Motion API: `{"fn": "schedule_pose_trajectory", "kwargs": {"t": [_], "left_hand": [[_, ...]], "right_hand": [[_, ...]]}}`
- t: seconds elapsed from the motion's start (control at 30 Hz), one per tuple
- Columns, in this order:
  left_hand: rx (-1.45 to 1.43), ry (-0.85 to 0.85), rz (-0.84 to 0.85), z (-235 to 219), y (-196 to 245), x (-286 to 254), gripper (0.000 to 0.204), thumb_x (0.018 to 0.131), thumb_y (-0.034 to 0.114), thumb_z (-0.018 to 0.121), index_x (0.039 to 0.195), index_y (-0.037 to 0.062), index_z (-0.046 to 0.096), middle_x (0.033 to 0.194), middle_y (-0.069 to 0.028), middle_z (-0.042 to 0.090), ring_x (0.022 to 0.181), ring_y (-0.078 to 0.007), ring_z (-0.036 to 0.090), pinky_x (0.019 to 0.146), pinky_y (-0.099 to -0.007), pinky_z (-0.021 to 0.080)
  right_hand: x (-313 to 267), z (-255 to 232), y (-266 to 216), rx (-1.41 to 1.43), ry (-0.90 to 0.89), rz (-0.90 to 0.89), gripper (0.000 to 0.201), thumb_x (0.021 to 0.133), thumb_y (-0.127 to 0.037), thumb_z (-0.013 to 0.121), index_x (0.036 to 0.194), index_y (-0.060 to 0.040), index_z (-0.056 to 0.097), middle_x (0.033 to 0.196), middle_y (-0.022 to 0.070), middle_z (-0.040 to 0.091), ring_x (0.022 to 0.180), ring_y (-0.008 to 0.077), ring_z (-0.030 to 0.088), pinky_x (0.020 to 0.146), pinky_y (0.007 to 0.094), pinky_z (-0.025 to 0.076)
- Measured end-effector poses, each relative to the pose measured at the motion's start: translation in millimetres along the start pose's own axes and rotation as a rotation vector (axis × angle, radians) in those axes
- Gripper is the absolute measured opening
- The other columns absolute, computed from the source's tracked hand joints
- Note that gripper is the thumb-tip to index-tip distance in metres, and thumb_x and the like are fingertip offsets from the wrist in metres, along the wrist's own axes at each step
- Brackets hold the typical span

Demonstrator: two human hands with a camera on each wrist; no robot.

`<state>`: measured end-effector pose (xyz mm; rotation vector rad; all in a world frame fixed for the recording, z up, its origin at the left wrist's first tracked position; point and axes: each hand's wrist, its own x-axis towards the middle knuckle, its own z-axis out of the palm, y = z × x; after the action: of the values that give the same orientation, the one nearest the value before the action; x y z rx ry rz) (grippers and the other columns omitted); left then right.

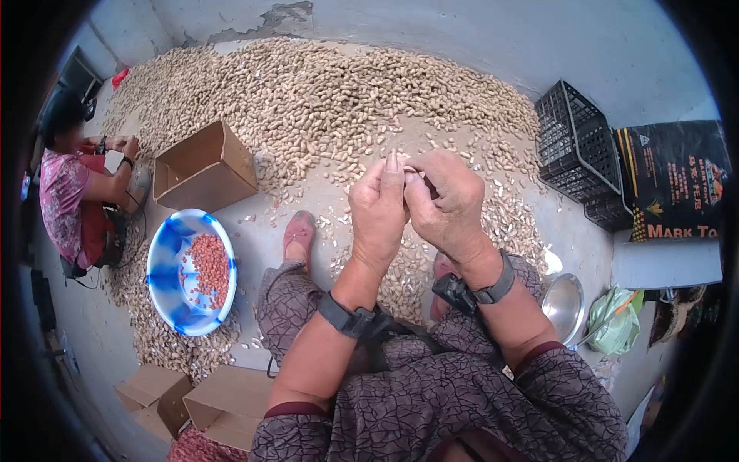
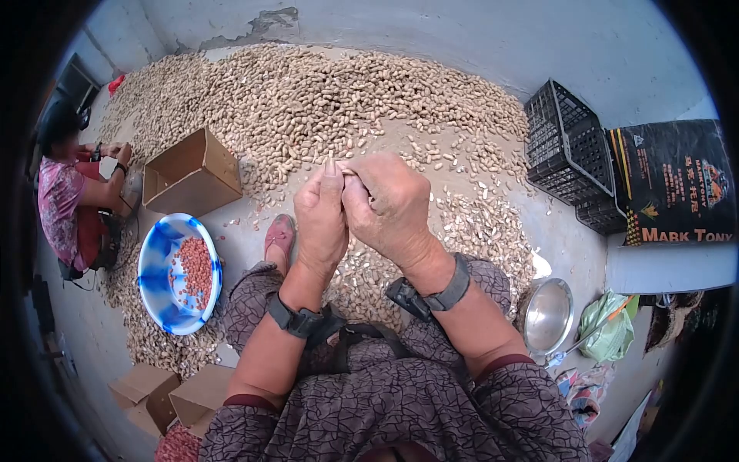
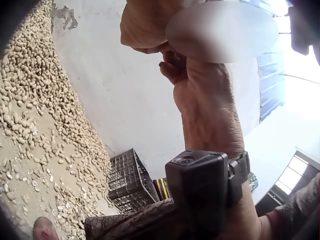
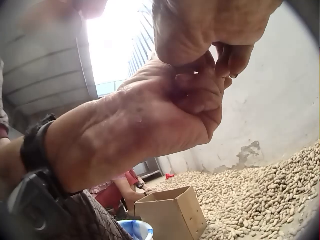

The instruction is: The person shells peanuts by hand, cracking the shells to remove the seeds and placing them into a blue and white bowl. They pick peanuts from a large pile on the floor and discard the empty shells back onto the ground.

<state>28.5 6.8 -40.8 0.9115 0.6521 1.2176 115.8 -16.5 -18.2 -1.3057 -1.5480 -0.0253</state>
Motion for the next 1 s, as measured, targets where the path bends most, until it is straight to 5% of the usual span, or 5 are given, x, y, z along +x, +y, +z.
{"fn": "schedule_pose_trajectory", "kwargs": {"t": [0.2,0.4,0.63,0.7,1.0], "left_hand": [[-0.173,-0.084,-0.104,-7.5,4.8,0.0,0.027,0.092,0.019,0.038,0.094,-0.0022,0.054,0.063,0.0001,0.050,0.047,-0.0032,0.039,0.041,-0.0168,0.030],[-0.200,-0.096,-0.118,-6.6,12.3,-1.6,0.027,0.091,0.017,0.037,0.099,-0.0026,0.054,0.062,-0.0010,0.049,0.045,-0.0039,0.038,0.042,-0.0165,0.030],[-0.305,-0.102,-0.212,-9.3,8.0,-0.1,0.036,0.092,0.028,0.035,0.099,-0.0011,0.054,0.058,0.0024,0.042,0.045,-0.0039,0.036,0.040,-0.0164,0.027],[-0.330,-0.062,-0.251,-8.6,9.2,0.6,0.037,0.092,0.030,0.035,0.098,-0.0012,0.054,0.058,0.0025,0.042,0.045,-0.0040,0.036,0.040,-0.0163,0.027],[-0.396,-0.036,-0.274,-15.6,1.7,6.4,0.032,0.091,0.026,0.039,0.093,-0.0014,0.055,0.062,-0.0018,0.049,0.045,-0.0048,0.039,0.036,-0.0177,0.026]], "right_hand": [[5.4,-9.4,-15.1,0.422,-0.073,0.478,0.008,0.079,0.001,0.050,0.084,0.0035,0.056,0.063,0.0072,0.057,0.054,0.0113,0.057,0.046,0.0216,0.044],[9.9,-9.5,-18.5,0.594,-0.040,0.645,0.009,0.080,0.003,0.047,0.085,0.0048,0.055,0.060,0.0062,0.057,0.050,0.0084,0.055,0.044,0.0207,0.044],[6.8,-10.0,-20.9,0.591,-0.132,0.574,0.010,0.077,0.004,0.050,0.085,0.0030,0.057,0.065,0.0067,0.058,0.053,0.0069,0.054,0.044,0.0204,0.043],[2.8,-8.3,-15.0,0.205,-0.026,0.165,0.015,0.073,0.006,0.051,0.084,-0.0002,0.060,0.068,0.0068,0.057,0.053,0.0088,0.054,0.045,0.0222,0.044],[4.5,-10.9,-18.1,0.134,-0.011,-0.014,0.015,0.071,0.005,0.052,0.084,-0.0001,0.060,0.068,0.0069,0.057,0.054,0.0108,0.054,0.047,0.0220,0.044]]}}
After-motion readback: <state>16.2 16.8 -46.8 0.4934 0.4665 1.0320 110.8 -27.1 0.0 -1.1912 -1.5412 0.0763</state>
